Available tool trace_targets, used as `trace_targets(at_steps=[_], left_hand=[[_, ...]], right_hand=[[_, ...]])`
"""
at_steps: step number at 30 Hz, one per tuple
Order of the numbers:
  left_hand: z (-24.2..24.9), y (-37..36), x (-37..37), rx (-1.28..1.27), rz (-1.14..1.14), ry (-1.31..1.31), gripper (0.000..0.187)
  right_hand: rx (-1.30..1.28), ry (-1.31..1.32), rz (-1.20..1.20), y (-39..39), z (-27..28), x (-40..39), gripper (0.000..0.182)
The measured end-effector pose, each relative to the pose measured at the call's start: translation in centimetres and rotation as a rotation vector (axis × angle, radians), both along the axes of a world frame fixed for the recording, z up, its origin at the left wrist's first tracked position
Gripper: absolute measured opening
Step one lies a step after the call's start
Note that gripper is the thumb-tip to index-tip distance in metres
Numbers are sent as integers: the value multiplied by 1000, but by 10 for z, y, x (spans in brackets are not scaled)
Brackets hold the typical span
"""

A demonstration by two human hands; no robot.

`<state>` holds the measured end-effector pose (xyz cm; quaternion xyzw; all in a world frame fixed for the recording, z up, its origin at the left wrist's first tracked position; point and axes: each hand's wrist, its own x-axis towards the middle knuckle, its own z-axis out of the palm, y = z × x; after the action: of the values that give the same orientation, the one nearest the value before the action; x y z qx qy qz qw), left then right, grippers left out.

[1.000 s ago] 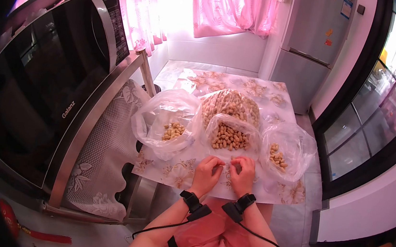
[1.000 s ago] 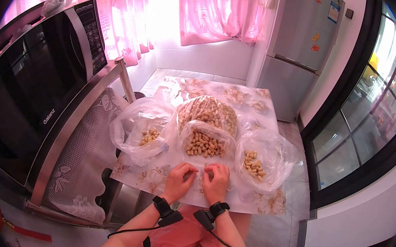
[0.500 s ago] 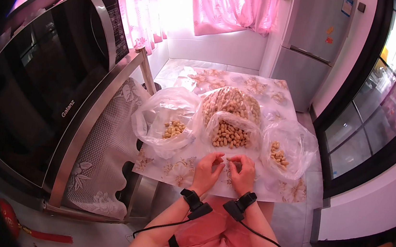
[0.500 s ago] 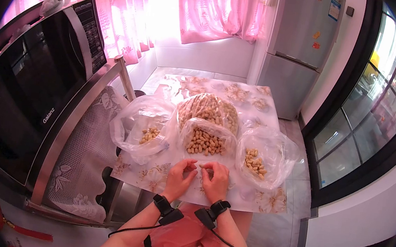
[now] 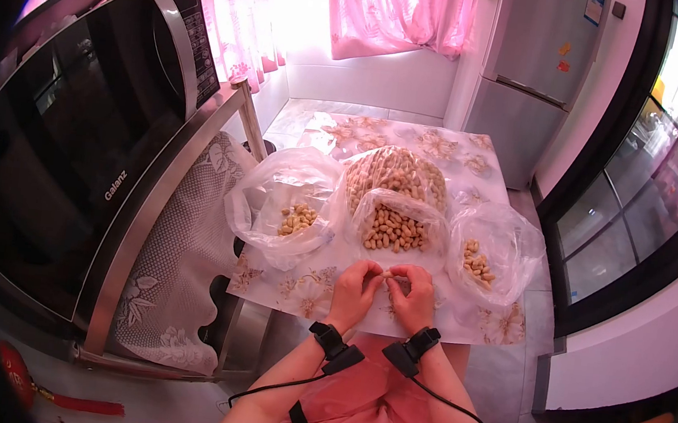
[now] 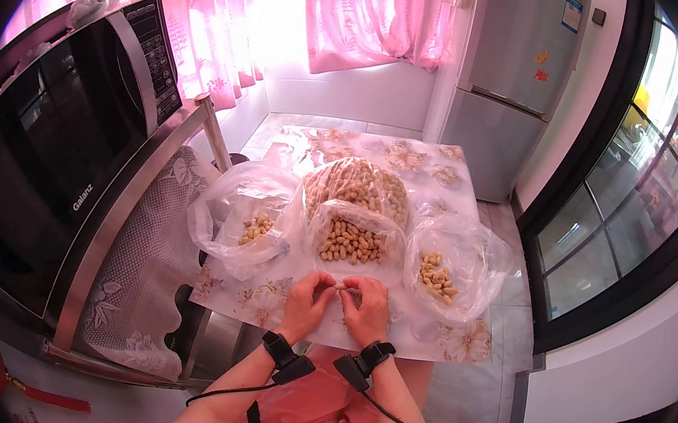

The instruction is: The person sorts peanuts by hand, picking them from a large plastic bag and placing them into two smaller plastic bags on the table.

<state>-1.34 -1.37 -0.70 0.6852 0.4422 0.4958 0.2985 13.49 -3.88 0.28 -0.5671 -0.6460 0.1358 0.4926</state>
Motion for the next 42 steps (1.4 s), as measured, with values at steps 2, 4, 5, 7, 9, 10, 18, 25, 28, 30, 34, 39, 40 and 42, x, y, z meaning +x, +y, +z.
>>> trace_targets(at_steps=[2,4,5,7,9,10,18,25,28,30,34,39,40,42], left_hand=[[1,0,0,2,4,5,10],[3,-1,0,-14,10,1,9],[2,-1,0,-14,9,1,9],[0,0,1,-15,29,-11,8],[0,0,2,-8,33,-6,8],[1,0,2,-2,37,0,8],[9,-2,2,-32,34,-23,9],[2,1,1,26,9,11,9],[0,1,0,-5,18,42,9],[-1,1,0,1,10,56,10],[2,-1,0,-26,15,28,12],[2,1,1,-31,31,-27,16],[2,1,1,-31,31,-33,17],[2,1,1,-35,31,-42,17]], right_hand=[[2,7,-1,-1,1,0,18],[-2,-1,3,-1,1,0,20],[-2,-1,3,-1,1,0,20],[-7,0,9,-1,2,0,19],[1,-1,12,0,2,0,18],[9,-1,15,-1,2,0,16],[4,6,14,0,4,-1,12],[7,-36,26,0,4,0,14],[34,-53,32,2,-1,2,16],[30,-58,31,3,-5,3,17],[16,-67,33,1,-1,1,18],[15,-63,22,2,-4,1,18],[25,-38,22,3,-5,1,17],[37,-14,23,3,-5,0,17]])
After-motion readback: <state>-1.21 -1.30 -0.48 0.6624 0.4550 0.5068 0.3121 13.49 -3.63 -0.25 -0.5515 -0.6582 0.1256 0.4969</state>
